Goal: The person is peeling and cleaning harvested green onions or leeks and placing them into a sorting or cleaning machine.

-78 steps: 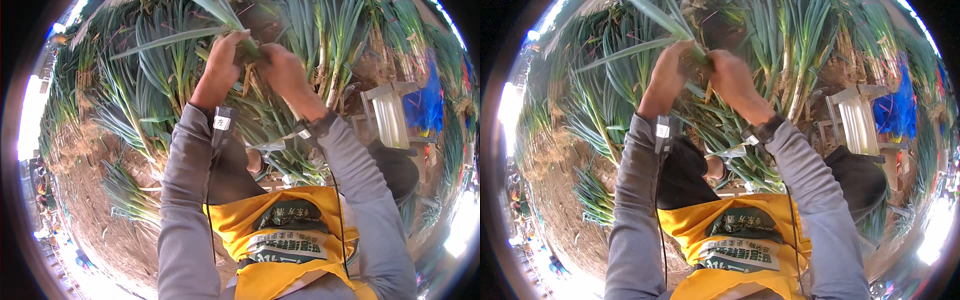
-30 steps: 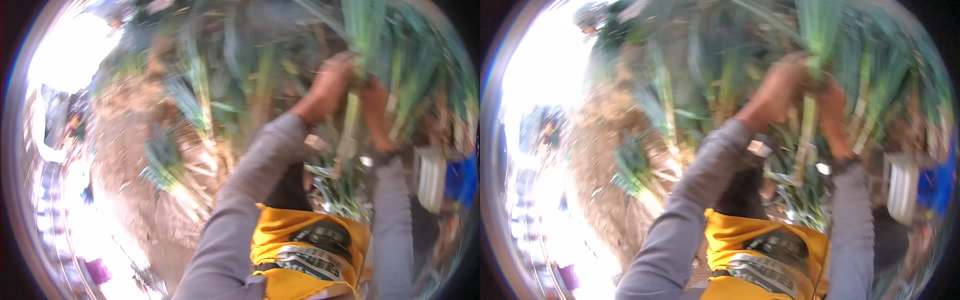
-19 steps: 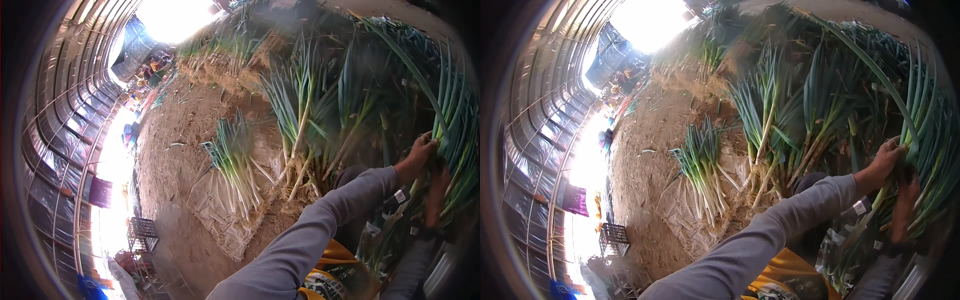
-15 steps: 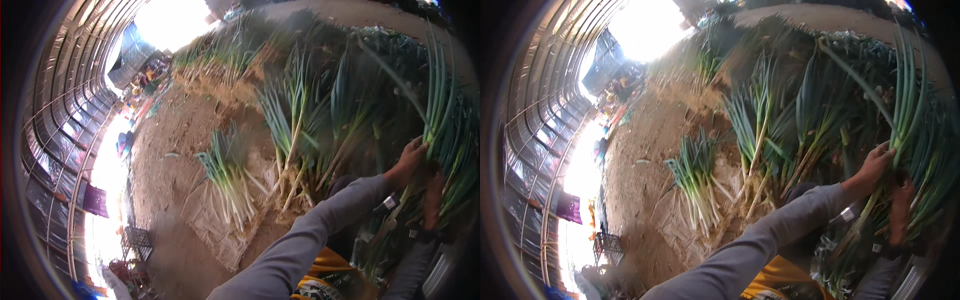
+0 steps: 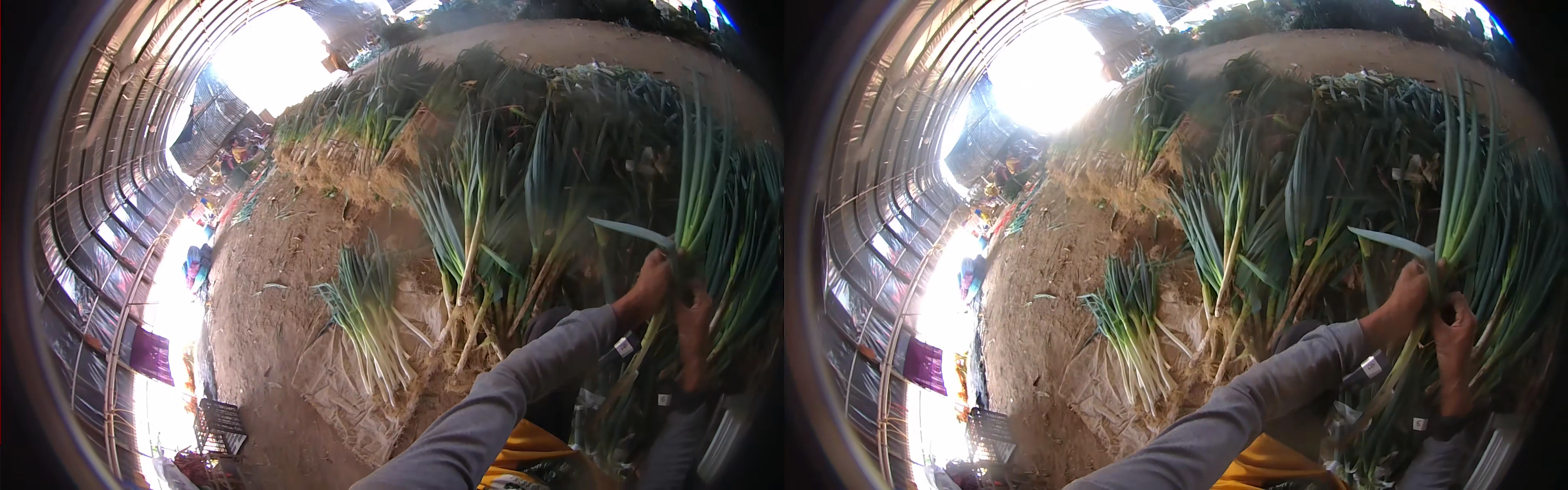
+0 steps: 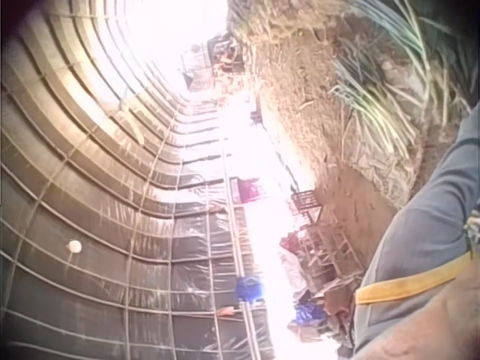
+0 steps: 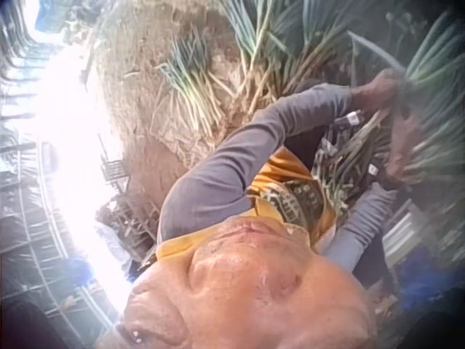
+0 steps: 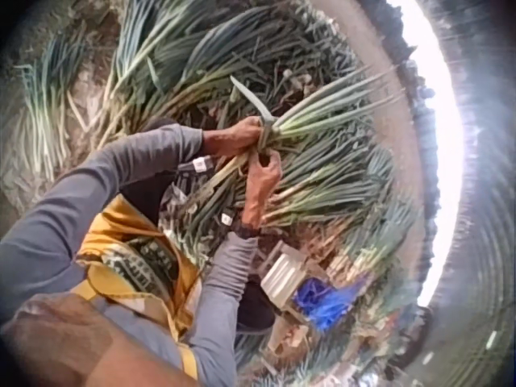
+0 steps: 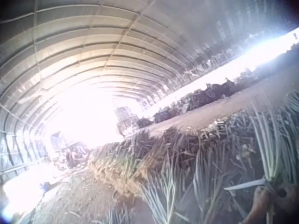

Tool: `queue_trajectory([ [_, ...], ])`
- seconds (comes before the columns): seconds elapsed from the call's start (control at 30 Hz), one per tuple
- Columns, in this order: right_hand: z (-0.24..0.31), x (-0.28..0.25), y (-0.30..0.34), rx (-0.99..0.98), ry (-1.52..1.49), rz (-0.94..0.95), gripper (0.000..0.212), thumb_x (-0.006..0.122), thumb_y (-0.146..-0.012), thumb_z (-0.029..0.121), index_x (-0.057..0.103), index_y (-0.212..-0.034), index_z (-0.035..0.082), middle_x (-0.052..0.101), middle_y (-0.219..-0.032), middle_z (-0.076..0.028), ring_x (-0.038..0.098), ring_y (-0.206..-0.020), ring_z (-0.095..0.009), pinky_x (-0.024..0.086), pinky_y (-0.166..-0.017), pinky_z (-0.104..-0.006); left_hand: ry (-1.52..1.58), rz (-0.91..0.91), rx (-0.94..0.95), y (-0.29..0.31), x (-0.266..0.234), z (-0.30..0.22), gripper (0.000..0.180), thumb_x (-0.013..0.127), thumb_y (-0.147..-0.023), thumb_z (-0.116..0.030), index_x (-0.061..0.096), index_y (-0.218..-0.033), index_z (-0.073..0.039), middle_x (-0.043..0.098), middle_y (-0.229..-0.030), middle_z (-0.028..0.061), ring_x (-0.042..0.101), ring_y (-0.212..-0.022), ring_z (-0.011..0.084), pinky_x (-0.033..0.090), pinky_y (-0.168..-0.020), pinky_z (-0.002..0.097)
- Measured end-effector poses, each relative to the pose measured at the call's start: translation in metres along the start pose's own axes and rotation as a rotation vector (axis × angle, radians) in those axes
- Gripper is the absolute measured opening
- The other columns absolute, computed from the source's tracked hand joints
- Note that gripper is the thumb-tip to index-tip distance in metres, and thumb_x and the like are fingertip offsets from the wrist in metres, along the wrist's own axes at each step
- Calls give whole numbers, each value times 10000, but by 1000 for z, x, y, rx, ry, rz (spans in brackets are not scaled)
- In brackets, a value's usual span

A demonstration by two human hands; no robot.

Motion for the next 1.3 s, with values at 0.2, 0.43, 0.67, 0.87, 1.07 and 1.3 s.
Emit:
queue_trajectory([
  [0.2,-7,13,1,22,39,-228,329,716,-850,165,676,-1138,11,716,-1007,-174,671,-905,-221,522,-843,-362,-362,-185,56,-4,-20,-16,202,592,-916,-40,638,-1113,-31,634,-962,94,631,-866,204,528,-720,331],
  [0.43,5,4,49,291,-434,-148,278,733,-905,238,637,-1014,1,682,-822,-69,640,-705,-120,503,-639,-293,-219,-76,96,-7,-42,-39,428,592,-845,66,571,-1267,-2,609,-1138,162,635,-1008,286,545,-822,353],
  [0.67,-40,22,124,441,-536,-37,232,707,-943,212,617,-949,-1,652,-755,-38,602,-631,-90,484,-583,-266,-29,8,177,-5,-29,-45,290,560,-995,-18,566,-1283,-49,643,-1067,63,634,-876,195,552,-745,343],
  [0.87,-167,65,248,574,122,475,297,760,-816,219,627,-896,-34,683,-810,-187,684,-691,-287,537,-663,-413,-101,-104,209,-6,-31,-48,322,590,-991,-16,564,-1309,-60,621,-1086,62,605,-944,188,515,-844,370],
  [1.07,-145,43,230,378,347,348,338,705,-888,240,667,-1115,-7,666,-1073,-259,636,-984,-458,508,-886,-496,-138,-41,253,-5,-20,-52,317,587,-1009,-65,557,-1325,-67,624,-1140,72,609,-1020,200,497,-886,374],
  [1.3,-1,16,65,16,-131,-151,300,713,-914,173,669,-1157,3,678,-1068,-186,687,-961,-330,536,-824,-384,-2,60,174,-9,-2,-37,376,578,-1014,-72,512,-1385,-82,582,-1228,91,594,-1048,217,509,-882,386],
])
Point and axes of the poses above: each hand's wrist, its own y-axis away from the middle knuckle, its own x-axis out of the palm, z = x × y, the point moved 4 cm from there along -y, towards the middle knuckle
